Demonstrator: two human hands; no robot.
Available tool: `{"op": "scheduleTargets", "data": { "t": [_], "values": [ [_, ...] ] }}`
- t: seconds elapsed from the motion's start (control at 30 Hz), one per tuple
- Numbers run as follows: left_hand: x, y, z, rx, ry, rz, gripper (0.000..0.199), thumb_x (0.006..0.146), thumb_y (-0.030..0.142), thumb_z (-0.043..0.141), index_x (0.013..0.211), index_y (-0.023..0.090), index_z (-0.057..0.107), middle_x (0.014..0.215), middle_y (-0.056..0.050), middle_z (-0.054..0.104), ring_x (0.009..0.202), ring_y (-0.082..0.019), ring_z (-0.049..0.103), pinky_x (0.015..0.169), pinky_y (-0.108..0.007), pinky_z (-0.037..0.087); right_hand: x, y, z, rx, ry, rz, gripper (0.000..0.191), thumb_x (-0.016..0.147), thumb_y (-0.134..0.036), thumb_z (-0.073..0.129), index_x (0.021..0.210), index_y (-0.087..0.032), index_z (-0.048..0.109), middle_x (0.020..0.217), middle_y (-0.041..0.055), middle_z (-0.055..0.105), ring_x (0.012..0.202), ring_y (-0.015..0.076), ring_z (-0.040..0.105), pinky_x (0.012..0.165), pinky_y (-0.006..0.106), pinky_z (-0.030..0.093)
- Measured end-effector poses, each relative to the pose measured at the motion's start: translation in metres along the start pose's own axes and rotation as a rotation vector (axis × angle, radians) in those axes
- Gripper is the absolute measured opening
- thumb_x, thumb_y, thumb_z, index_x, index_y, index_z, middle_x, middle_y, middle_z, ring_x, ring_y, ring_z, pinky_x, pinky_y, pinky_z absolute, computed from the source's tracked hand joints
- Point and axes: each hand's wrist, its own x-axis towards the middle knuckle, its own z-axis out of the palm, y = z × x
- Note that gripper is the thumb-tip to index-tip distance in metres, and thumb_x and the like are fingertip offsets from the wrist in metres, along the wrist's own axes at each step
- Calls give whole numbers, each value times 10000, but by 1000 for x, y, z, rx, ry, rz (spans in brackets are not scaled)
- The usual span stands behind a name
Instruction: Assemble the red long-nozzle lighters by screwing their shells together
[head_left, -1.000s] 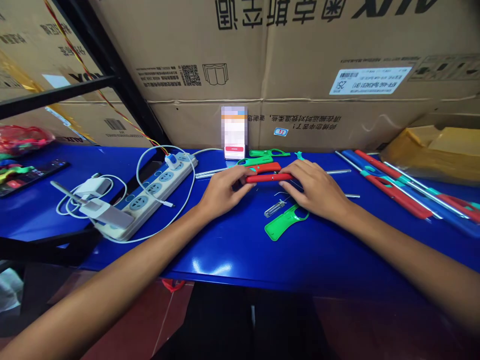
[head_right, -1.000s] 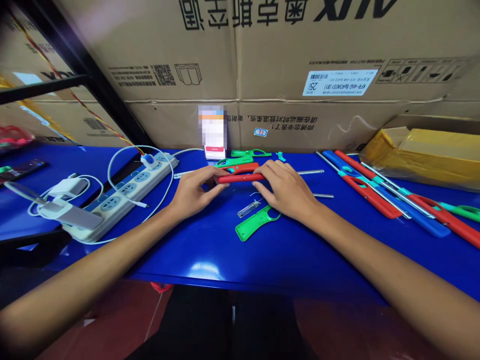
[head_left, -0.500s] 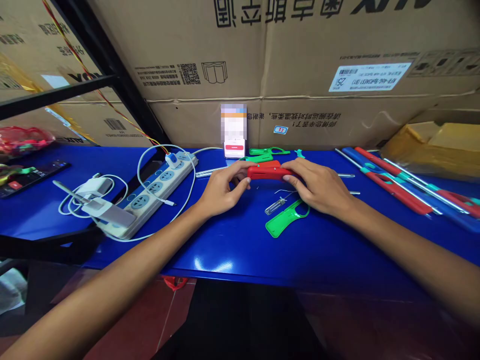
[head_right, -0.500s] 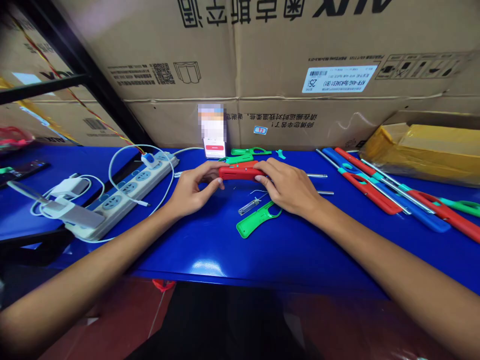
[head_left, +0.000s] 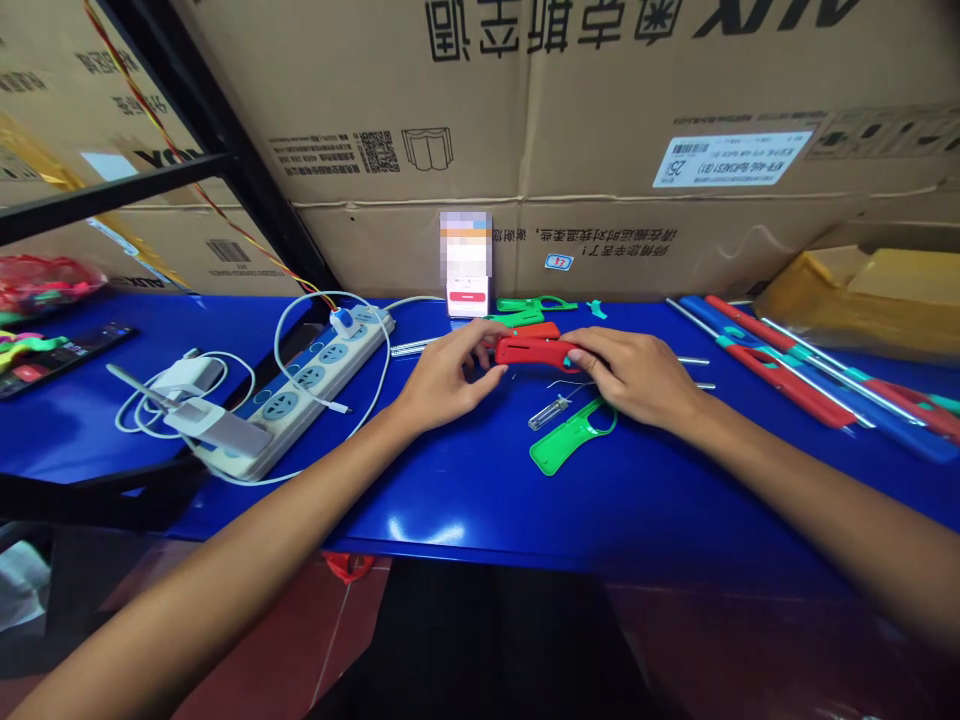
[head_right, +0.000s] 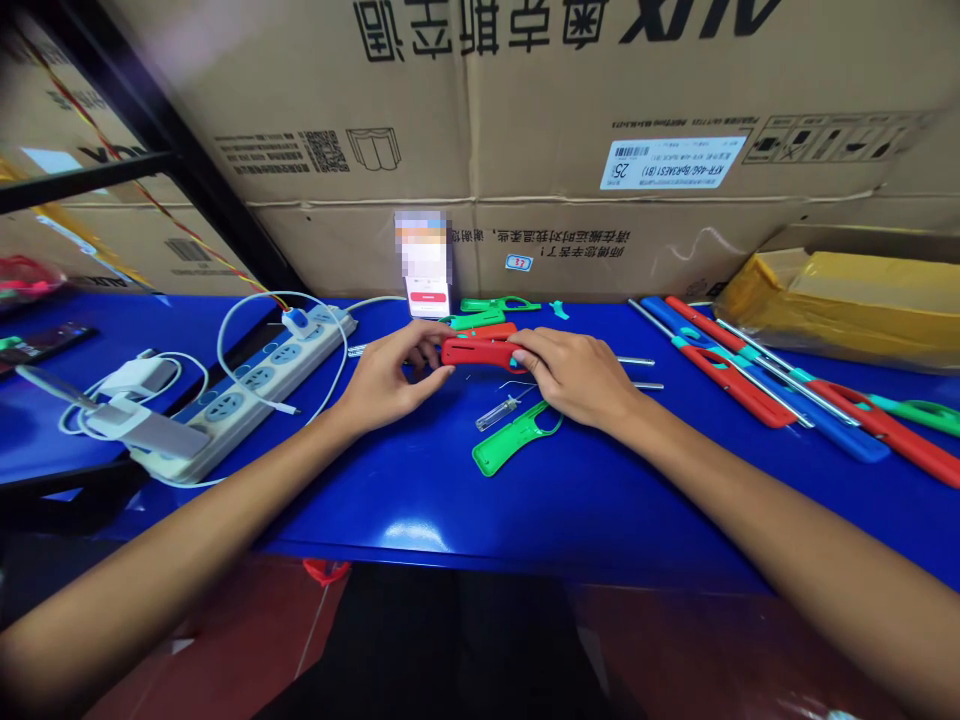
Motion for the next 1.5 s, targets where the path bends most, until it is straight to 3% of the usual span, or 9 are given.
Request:
{"op": "scheduleTargets", "data": {
  "t": [0.17, 0.3, 0.4, 0.5, 0.73, 0.97, 1.17, 1.33, 1.5],
  "values": [
    [2, -7, -3, 49, -16, 36, 333, 953, 291, 747, 1270, 187, 732, 1064, -51, 771, 810, -152, 665, 718, -288, 532, -1, -2, -3, 0, -24, -28, 357, 1156, -401, 496, 1394, -281, 734, 1249, 75, 841, 1080, 313, 799, 842, 466, 623],
    [4, -12, -1, 63, -39, -41, 362, 940, 334, 758, 1273, 193, 746, 1015, -41, 795, 777, -156, 663, 718, -295, 520, -1, -1, -5, -51, -27, -97, 547, 1068, -487, 655, 1583, -307, 609, 1363, 108, 780, 1049, 329, 787, 784, 461, 639],
    [4, -15, 0, 68, -28, -146, 252, 1009, 335, 696, 1194, 183, 771, 869, -20, 786, 660, -131, 624, 656, -277, 467, 1, 6, -7, -118, -21, -96, 494, 1069, -464, 637, 1540, -313, 646, 1317, 110, 782, 1013, 330, 785, 747, 451, 633],
    [4, -16, 1, 99, -43, -170, 220, 1053, 315, 625, 1007, 176, 788, 789, -20, 765, 647, -134, 621, 645, -283, 441, 6, 16, -11, -109, 17, -45, 452, 1058, -451, 644, 1476, -284, 688, 1326, 119, 797, 1086, 359, 786, 819, 492, 643],
    [3, -8, 8, 205, -269, -89, 203, 1029, 348, 681, 1096, 195, 796, 1039, -78, 791, 869, -201, 715, 753, -334, 516, 13, 23, -14, -10, 123, 80, 409, 1000, -440, 696, 1361, -255, 744, 1282, 130, 826, 1074, 374, 794, 932, 569, 631],
    [6, 3, 17, 311, -301, -109, 224, 1066, 330, 611, 1126, 175, 761, 1136, -114, 761, 923, -245, 718, 757, -378, 535, 7, 12, -5, -35, 32, 49, 413, 1009, -445, 685, 1355, -234, 770, 1322, 125, 832, 1124, 370, 795, 938, 549, 642],
    [10, 0, -5, 446, -150, -124, 211, 970, 162, 574, 1118, 171, 724, 1158, -129, 742, 1115, -300, 672, 977, -460, 564, 7, 13, -9, -30, 29, 62, 410, 1001, -411, 678, 1362, -235, 762, 1330, 126, 822, 1158, 373, 785, 980, 552, 630],
    [8, -20, -27, 502, -292, -142, 259, 935, 190, 656, 1185, 184, 721, 1216, -140, 723, 1141, -334, 626, 1013, -496, 537, 7, 14, -9, 47, -28, -8, 454, 1003, -402, 675, 1432, -262, 720, 1347, 130, 780, 1181, 365, 755, 1003, 557, 613],
    [9, -31, -32, 437, -319, -150, 270, 931, 190, 692, 1199, 201, 724, 1198, -131, 723, 1129, -321, 653, 998, -470, 542, 6, 10, -6, 158, -169, -79, 380, 1030, -474, 675, 1340, -279, 775, 1221, 112, 766, 1060, 324, 748, 931, 506, 601]
  ]
}}
